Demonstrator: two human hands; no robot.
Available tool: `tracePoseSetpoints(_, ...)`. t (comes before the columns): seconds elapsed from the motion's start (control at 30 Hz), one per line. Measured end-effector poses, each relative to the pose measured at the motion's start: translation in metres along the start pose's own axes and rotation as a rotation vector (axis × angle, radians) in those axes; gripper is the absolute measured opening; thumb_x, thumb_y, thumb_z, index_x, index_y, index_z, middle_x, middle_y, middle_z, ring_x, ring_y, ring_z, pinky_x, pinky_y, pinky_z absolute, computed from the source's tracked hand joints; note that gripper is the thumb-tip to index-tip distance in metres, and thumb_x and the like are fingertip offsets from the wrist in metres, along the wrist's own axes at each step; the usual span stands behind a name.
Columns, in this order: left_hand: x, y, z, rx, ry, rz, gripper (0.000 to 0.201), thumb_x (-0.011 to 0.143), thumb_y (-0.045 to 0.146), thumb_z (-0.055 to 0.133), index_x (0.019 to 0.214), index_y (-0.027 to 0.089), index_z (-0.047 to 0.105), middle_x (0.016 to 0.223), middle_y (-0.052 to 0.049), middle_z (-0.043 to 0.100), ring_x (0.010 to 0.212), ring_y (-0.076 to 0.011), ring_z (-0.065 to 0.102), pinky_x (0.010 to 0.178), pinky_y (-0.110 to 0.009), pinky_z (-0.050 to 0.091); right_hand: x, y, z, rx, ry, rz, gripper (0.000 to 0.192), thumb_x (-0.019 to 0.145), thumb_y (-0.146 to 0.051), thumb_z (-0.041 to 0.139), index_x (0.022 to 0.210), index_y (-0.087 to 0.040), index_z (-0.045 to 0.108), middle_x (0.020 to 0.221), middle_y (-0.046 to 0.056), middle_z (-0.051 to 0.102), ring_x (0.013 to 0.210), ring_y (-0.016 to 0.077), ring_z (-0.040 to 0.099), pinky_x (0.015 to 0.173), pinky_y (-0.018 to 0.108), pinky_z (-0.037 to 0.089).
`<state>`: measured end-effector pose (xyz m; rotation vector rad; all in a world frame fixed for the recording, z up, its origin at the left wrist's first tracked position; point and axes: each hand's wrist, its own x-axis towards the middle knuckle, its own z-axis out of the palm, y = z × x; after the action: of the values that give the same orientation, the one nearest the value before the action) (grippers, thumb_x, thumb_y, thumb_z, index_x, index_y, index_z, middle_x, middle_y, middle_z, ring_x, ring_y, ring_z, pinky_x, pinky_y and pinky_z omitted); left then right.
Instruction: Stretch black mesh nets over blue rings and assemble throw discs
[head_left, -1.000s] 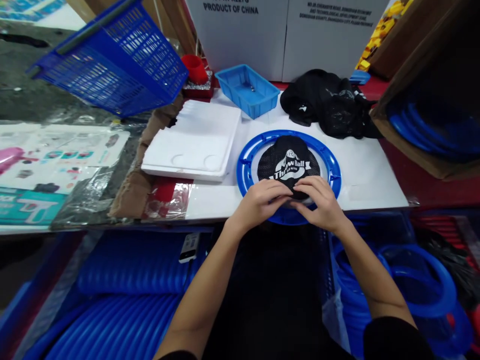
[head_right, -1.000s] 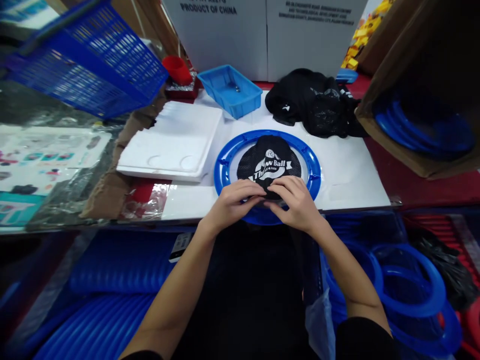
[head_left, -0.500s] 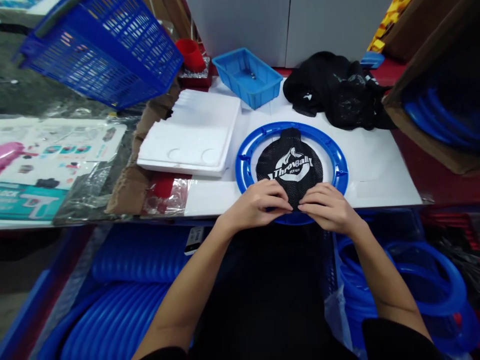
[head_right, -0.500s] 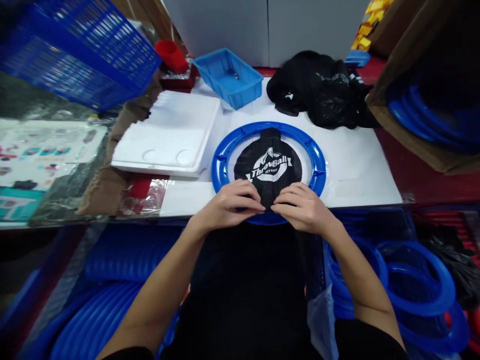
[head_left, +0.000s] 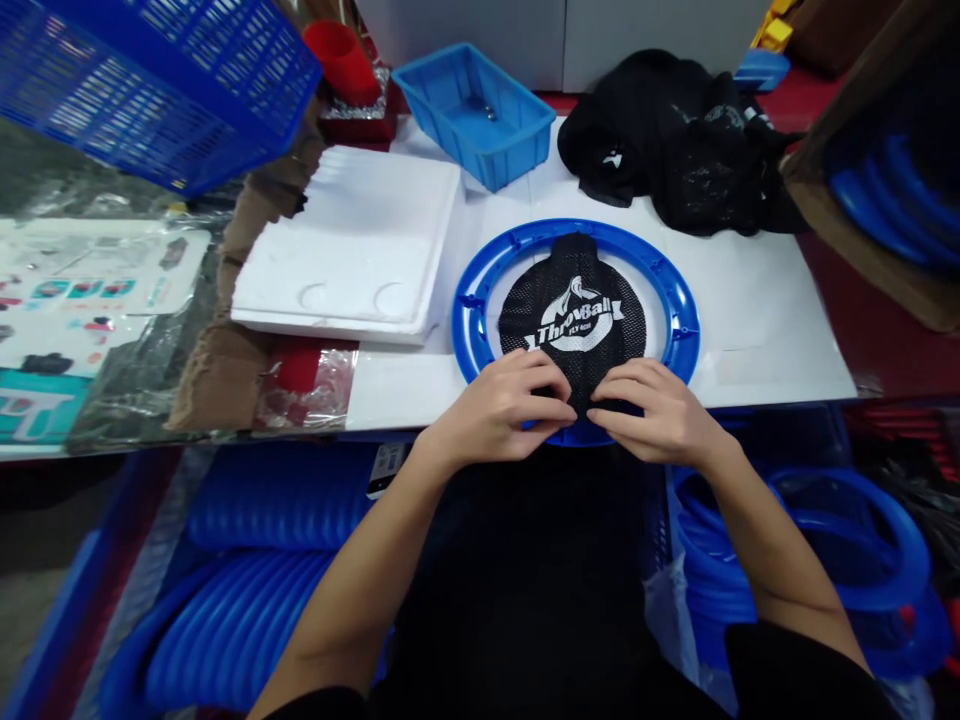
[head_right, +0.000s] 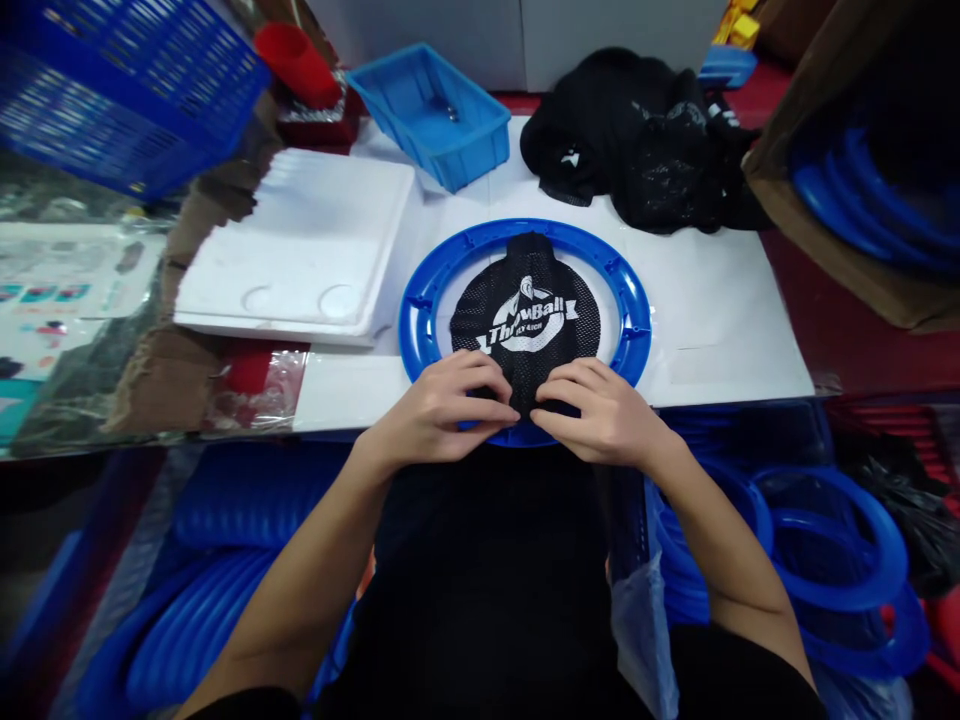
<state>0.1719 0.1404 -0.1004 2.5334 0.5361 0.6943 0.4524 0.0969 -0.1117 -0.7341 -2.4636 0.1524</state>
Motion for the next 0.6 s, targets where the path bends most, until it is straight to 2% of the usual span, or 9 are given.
tracePoseSetpoints(0.23, 0.001, -0.001, -0.001, 0.040, -0.042, 0.046, 0.019, 0.100, 0.022, 0.063, 0.104, 0.030, 0.080, 0.105, -0.006, 0.075, 0.101, -0.0248, 0.063, 0.084, -0.042, 0.045, 0.008, -0.005, -0.016, -0.180, -0.126, -0.119, 0.025, 0.099, -0.012, 0.061, 0.113, -0.030, 0.072, 0.123, 0.008, 0.072, 0.119, 0.0266, 0.065, 0.097, 0.051, 0.061)
tracePoseSetpoints(0.43, 0.003, 0.001, -0.005, 0.066, -0.102, 0.082, 0.018, 0.099, 0.019, 0.062, 0.101, 0.027, 0.078, 0.109, -0.007, 0.075, 0.109, -0.0275, 0.062, 0.090, -0.045, 0.046, 0.019, -0.016, -0.024, -0.339, -0.255, -0.225, 0.021, 0.102, -0.013, 0.058, 0.113, -0.025, 0.071, 0.123, 0.010, 0.070, 0.120, 0.0266, 0.064, 0.107, 0.051, 0.058)
tracePoseSetpoints(0.5, 0.003, 0.003, -0.006, 0.020, -0.039, 0.083, 0.013, 0.099, 0.022, 0.064, 0.099, 0.026, 0.077, 0.107, -0.006, 0.075, 0.109, -0.0264, 0.064, 0.093, -0.045, 0.047, 0.020, -0.018, -0.025, -0.355, -0.259, -0.222, 0.020, 0.102, -0.012, 0.058, 0.112, -0.024, 0.071, 0.124, 0.011, 0.070, 0.120, 0.0270, 0.064, 0.106, 0.051, 0.058)
tracePoseSetpoints(0.57, 0.002, 0.008, -0.005, 0.058, 0.126, -0.007, 0.009, 0.099, 0.023, 0.067, 0.098, 0.025, 0.075, 0.103, -0.005, 0.074, 0.107, -0.0260, 0.065, 0.097, -0.046, 0.047, 0.019, -0.019, -0.025, -0.373, -0.244, -0.208, 0.020, 0.102, -0.012, 0.057, 0.110, -0.024, 0.071, 0.124, 0.011, 0.071, 0.119, 0.0270, 0.064, 0.104, 0.051, 0.059)
tracePoseSetpoints(0.6, 0.003, 0.010, -0.004, 0.124, 0.236, -0.103, 0.007, 0.100, 0.024, 0.067, 0.100, 0.024, 0.074, 0.103, -0.006, 0.074, 0.108, -0.0270, 0.065, 0.100, -0.048, 0.047, 0.019, -0.021, -0.024, -0.382, -0.236, -0.203, 0.019, 0.102, -0.012, 0.058, 0.109, -0.024, 0.071, 0.122, 0.011, 0.071, 0.117, 0.0267, 0.065, 0.103, 0.051, 0.059)
